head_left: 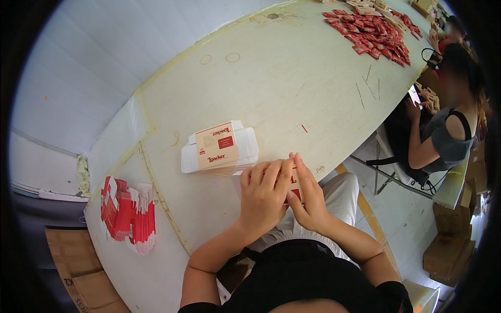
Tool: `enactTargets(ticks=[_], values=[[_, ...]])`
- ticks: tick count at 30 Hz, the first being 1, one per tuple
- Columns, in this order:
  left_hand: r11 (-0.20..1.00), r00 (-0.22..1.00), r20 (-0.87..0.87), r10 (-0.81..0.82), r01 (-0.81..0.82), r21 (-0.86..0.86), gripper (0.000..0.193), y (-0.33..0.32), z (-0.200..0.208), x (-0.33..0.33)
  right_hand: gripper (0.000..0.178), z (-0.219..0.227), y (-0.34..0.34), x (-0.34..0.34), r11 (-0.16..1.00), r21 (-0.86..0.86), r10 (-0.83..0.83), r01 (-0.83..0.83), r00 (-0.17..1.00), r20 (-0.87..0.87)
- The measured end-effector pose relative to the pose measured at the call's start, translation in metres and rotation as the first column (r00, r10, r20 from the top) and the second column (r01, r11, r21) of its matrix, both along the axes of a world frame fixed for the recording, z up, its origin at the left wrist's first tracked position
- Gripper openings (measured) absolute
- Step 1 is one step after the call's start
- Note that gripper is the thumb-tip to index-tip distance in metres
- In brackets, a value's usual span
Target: The person assembles small cardboard boxes by hand, folding the flaps and sides to form the box shape.
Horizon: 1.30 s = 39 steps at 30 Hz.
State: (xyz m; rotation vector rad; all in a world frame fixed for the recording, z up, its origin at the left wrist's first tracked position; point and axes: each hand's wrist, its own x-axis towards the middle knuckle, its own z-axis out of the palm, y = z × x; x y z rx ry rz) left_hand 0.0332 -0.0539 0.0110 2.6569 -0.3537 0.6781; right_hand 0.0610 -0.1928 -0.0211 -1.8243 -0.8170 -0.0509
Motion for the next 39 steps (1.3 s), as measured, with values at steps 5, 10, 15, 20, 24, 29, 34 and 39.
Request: enactTargets(ticks=[5, 10, 15, 20, 24, 29, 34, 39], values=[[0.996, 0.999, -0.001, -0.032, 0.032, 0.085, 0.066, 0.001, 0.002, 0.005, 0.072, -0.007, 0.001, -0.002, 0.999, 0.039, 0.019, -0.012, 0.983, -0.181], [0.987, 0.976, -0.178, -0.122, 0.101, -0.123, 0.098, 0.025, 0.009, 0.013, 0.063, 0.006, -0.022, 0.047, 0.973, 0.066, 0.176, -0.220, 0.533, -0.828], [0.984, 0.951, -0.278, 0.133, -0.093, 0.153, 0.118, 0.118, 0.018, 0.037, 0.053, 0.101, -0.095, 0.301, 0.669, 0.576, 0.168, 0.470, 0.660, -0.732], [0.983, 0.790, -0.603, 0.112, 0.000, 0.182, 0.124, 0.169, -0.023, 0.071, 0.066, 0.086, -0.170, 0.360, 0.603, 0.306, -0.367, 0.737, 0.596, -0.714], [0.969, 0.753, -0.647, 0.124, 0.047, 0.241, 0.118, 0.186, -0.012, 0.057, 0.044, 0.030, -0.116, 0.282, 0.835, -0.009, -0.350, 0.550, 0.520, -0.779], [0.913, 0.841, -0.521, 0.148, 0.087, 0.399, 0.102, 0.165, -0.008, 0.059, 0.040, -0.003, -0.116, 0.190, 0.949, -0.072, -0.226, 0.307, 0.503, -0.834], [0.935, 0.894, -0.424, 0.147, 0.015, 0.355, 0.104, 0.143, 0.023, 0.049, 0.039, 0.008, -0.105, 0.140, 0.977, -0.044, -0.159, 0.211, 0.567, -0.808], [0.994, 0.962, -0.267, 0.055, -0.027, 0.107, 0.105, 0.107, 0.045, 0.016, 0.044, 0.054, -0.056, 0.077, 0.973, 0.186, 0.225, -0.133, 0.715, -0.662]])
